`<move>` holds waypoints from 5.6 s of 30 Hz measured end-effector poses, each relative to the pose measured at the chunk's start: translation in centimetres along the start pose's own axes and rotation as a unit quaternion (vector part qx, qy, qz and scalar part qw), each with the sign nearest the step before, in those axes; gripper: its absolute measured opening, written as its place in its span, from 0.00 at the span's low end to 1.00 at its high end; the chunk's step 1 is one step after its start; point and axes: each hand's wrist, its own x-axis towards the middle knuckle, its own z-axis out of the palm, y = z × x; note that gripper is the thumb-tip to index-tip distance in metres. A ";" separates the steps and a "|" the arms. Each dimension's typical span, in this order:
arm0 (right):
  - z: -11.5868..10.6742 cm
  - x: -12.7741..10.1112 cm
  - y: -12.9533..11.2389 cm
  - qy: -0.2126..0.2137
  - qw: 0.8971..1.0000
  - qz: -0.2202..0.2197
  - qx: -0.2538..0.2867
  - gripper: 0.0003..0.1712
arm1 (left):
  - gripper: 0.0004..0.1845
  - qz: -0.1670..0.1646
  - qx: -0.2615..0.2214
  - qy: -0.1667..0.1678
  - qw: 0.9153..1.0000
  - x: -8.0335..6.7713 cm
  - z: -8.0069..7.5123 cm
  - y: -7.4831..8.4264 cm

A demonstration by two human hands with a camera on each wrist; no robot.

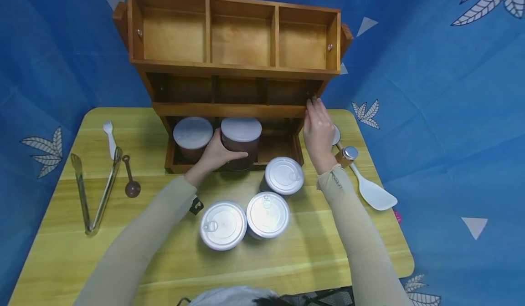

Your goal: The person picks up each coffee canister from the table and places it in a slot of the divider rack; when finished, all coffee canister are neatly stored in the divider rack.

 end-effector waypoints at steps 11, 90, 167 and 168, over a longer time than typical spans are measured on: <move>-0.3 0.1 -0.1 -0.014 1.000 0.010 -0.011 0.18 | 0.62 -0.004 0.043 0.110 0.993 2.3 2.3 -0.3; -0.5 0.0 0.3 -0.014 1.000 -0.004 -0.027 0.18 | 0.52 0.158 0.120 -0.374 0.906 1.1 6.8 0.5; -0.7 0.1 0.5 -0.004 0.998 -0.026 -0.056 0.17 | 0.59 0.049 0.030 -0.127 0.990 4.9 10.8 5.5; -0.7 0.0 0.5 0.001 0.998 -0.028 -0.054 0.16 | 0.59 0.052 0.031 -0.123 0.991 5.0 10.9 5.3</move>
